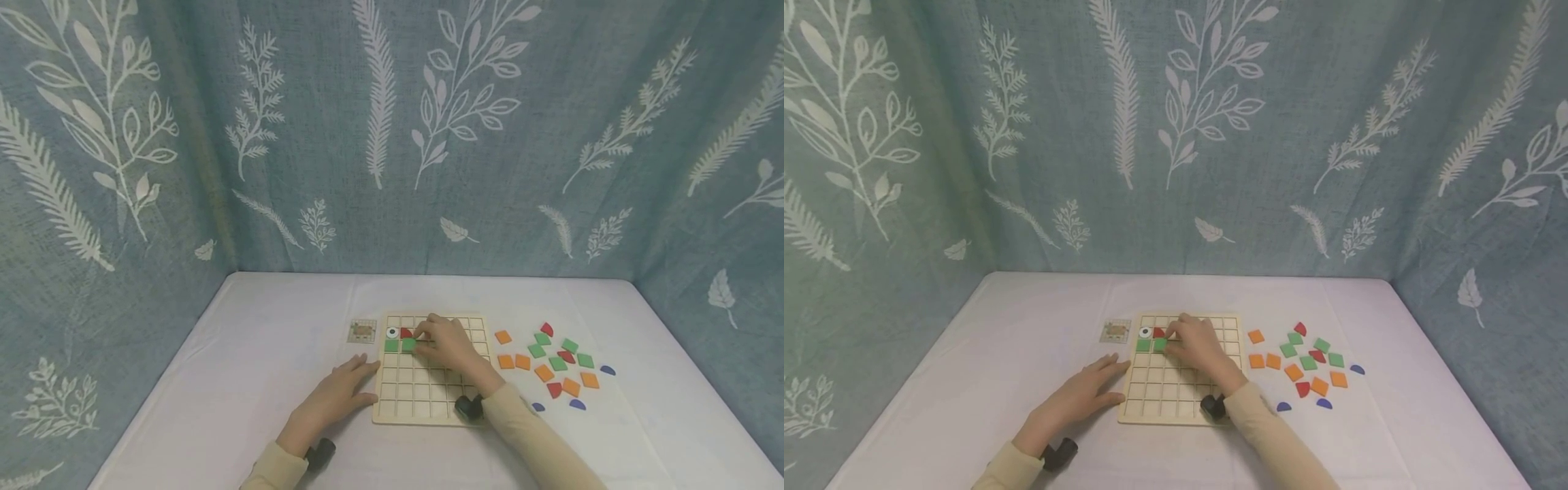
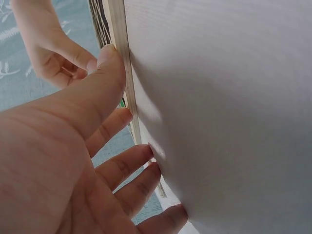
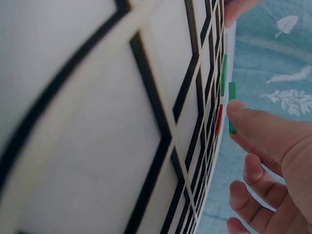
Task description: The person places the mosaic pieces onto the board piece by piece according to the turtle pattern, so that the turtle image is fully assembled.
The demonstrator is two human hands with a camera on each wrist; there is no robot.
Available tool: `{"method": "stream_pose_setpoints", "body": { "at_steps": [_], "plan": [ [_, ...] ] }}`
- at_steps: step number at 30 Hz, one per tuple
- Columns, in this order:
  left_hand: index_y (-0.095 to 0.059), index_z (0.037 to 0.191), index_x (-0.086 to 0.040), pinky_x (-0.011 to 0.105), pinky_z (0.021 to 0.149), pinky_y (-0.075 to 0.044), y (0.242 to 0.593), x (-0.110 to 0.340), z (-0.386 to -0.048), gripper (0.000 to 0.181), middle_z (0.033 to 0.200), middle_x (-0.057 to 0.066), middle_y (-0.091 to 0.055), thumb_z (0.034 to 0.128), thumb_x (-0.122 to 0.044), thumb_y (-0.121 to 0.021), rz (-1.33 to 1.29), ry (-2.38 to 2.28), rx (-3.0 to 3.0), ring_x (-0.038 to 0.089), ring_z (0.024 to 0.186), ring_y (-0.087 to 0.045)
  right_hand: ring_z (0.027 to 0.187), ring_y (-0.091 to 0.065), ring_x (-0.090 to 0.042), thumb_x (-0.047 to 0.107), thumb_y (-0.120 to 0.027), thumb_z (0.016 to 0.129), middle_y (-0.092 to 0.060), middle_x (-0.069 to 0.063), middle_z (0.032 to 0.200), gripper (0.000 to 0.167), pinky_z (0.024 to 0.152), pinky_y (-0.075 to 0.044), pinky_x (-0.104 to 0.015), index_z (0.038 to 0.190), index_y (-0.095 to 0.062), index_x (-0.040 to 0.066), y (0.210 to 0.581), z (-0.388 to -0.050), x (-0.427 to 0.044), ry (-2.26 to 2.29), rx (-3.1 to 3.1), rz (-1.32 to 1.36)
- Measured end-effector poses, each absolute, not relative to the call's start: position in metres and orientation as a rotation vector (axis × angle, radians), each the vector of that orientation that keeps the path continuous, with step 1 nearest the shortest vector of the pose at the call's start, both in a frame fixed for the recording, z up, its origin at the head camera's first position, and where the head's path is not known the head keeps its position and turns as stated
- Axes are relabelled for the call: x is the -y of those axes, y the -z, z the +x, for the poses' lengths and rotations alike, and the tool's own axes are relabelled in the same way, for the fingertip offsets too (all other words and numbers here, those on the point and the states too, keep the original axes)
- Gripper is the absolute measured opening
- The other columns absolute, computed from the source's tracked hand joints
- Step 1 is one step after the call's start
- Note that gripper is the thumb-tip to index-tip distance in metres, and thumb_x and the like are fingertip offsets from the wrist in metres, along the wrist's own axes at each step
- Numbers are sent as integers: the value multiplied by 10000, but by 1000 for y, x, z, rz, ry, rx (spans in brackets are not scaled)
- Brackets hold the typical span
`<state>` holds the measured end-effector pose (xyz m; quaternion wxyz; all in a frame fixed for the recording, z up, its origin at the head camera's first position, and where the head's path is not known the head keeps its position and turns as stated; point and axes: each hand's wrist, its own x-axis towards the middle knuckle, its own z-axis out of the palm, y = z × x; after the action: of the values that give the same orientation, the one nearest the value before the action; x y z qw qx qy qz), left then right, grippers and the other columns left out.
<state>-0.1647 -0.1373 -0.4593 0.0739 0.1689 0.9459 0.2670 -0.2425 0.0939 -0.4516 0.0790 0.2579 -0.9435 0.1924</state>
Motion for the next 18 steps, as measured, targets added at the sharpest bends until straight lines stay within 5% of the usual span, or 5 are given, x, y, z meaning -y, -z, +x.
{"method": "stream_pose_setpoints", "body": {
  "at_steps": [18],
  "plan": [
    [-478, 1352, -148, 598, 1083, -245, 461, 137, -166, 624, 1458, 165, -358, 801, -382, -650, 477, -786, -2831, 365, 1358, -291, 753, -552, -110, 299, -746, 783, -594, 48, 817, 215, 710, -407, -313, 956, -709, 176, 454, -247, -90, -589, 2862, 780]
  ]
}}
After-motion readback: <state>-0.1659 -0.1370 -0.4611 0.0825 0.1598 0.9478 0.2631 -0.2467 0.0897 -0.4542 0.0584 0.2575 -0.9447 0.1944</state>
